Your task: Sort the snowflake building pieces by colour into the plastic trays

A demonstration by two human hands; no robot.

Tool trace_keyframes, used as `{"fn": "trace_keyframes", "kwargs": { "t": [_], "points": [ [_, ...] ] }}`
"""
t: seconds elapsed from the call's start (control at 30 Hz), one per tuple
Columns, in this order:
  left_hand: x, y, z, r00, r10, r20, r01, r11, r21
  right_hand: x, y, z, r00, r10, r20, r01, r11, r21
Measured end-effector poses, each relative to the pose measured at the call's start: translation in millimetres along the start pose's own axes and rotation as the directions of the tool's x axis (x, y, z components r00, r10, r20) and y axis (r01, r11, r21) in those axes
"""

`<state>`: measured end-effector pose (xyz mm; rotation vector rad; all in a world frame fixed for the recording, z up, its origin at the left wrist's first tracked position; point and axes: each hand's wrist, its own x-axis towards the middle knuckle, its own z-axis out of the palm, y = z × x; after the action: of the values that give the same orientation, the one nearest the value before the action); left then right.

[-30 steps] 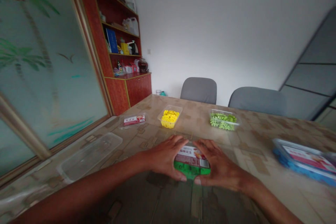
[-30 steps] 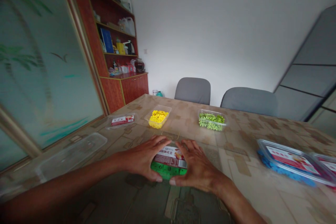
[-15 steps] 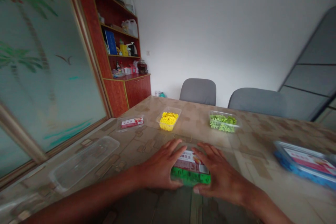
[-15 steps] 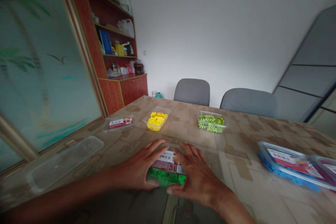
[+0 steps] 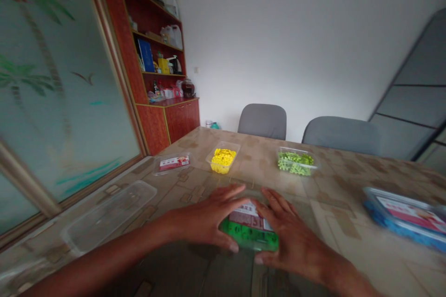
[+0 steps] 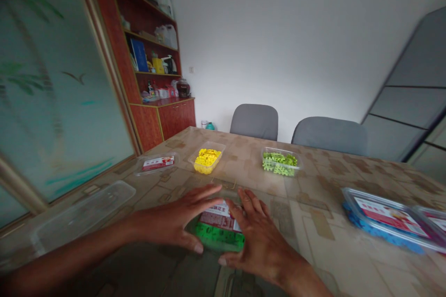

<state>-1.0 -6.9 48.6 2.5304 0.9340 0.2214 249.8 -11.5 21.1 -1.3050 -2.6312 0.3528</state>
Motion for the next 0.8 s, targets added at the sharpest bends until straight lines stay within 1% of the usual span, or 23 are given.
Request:
{"fn": "trace_keyframes", "kwargs": {
  "t": [0.1, 0.23, 0.3, 0.37, 0.4, 0.43, 0.47, 0.5, 0.53, 0.57, 0.6, 0.63, 0.67, 0.7, 0.73, 0.77, 0.8],
  "points": [
    [-7, -3, 12.5, 0.998, 0.040, -0.043, -0.036, 0.997, 0.070, -1, 0, 7, 0.998, -0.026, -0.054, 0.023, 0.999, -0.043],
    [-7, -7, 27.3, 0.991, 0.071, -0.110, -0.058, 0.991, 0.119, 0, 3, 8, 0.998, -0.027, -0.054, 0.023, 0.997, -0.072],
    [-7, -9, 30.7, 0.987, 0.077, -0.143, -0.061, 0.991, 0.117, -2, 5, 6, 0.998, -0.055, -0.041, 0.054, 0.998, -0.031],
    [-10, -9, 31.2, 0.983, 0.071, -0.171, -0.055, 0.994, 0.096, -5, 9, 5, 0.996, -0.086, -0.040, 0.088, 0.994, 0.064],
    [-12, -9, 30.7, 0.980, 0.064, -0.187, -0.050, 0.996, 0.078, -7, 11, 4, 0.995, -0.079, -0.060, 0.086, 0.989, 0.124],
    [-15, -8, 30.0, 0.976, 0.052, -0.211, -0.041, 0.998, 0.053, -10, 13, 4, 0.993, -0.045, -0.105, 0.064, 0.981, 0.183],
    [-18, -8, 29.4, 0.967, 0.023, -0.254, -0.019, 1.000, 0.020, -13, 15, 4, 0.985, 0.017, -0.172, 0.025, 0.971, 0.238],
    [-21, -7, 29.2, 0.948, -0.034, -0.316, 0.027, 0.999, -0.027, -16, 18, 5, 0.966, 0.099, -0.239, -0.027, 0.957, 0.289],
    [-24, -7, 29.5, 0.916, -0.118, -0.384, 0.088, 0.992, -0.096, -20, 20, 7, 0.936, 0.194, -0.295, -0.087, 0.937, 0.339],
    [-27, -6, 30.4, 0.874, -0.219, -0.433, 0.147, 0.970, -0.193, -24, 21, 9, 0.904, 0.285, -0.319, -0.148, 0.908, 0.392],
    [-29, -6, 32.1, 0.836, -0.329, -0.439, 0.199, 0.927, -0.317, -28, 22, 12, 0.880, 0.367, -0.301, -0.207, 0.867, 0.453],
    [-30, -6, 34.4, 0.816, -0.432, -0.385, 0.237, 0.856, -0.458, -33, 22, 15, 0.867, 0.436, -0.240, -0.262, 0.811, 0.523],
    [-31, -5, 37.1, 0.815, -0.503, -0.287, 0.257, 0.758, -0.600, -36, 22, 18, 0.860, 0.487, -0.151, -0.313, 0.739, 0.597],
    [-31, -4, 40.0, 0.828, -0.533, -0.174, 0.258, 0.637, -0.726, -40, 20, 21, 0.854, 0.517, -0.056, -0.354, 0.656, 0.666],
    [-31, -3, 42.8, 0.841, -0.536, -0.077, 0.247, 0.505, -0.827, -42, 18, 23, 0.849, 0.528, 0.029, -0.381, 0.571, 0.727],
    [-31, -1, 45.3, 0.844, -0.536, -0.012, 0.226, 0.376, -0.898, -44, 15, 26, 0.846, 0.525, 0.094, -0.393, 0.493, 0.776],
    [-30, 0, 47.2, 0.840, -0.542, 0.021, 0.196, 0.267, -0.944, -45, 13, 28, 0.845, 0.519, 0.132, -0.391, 0.428, 0.815]
  ]
}}
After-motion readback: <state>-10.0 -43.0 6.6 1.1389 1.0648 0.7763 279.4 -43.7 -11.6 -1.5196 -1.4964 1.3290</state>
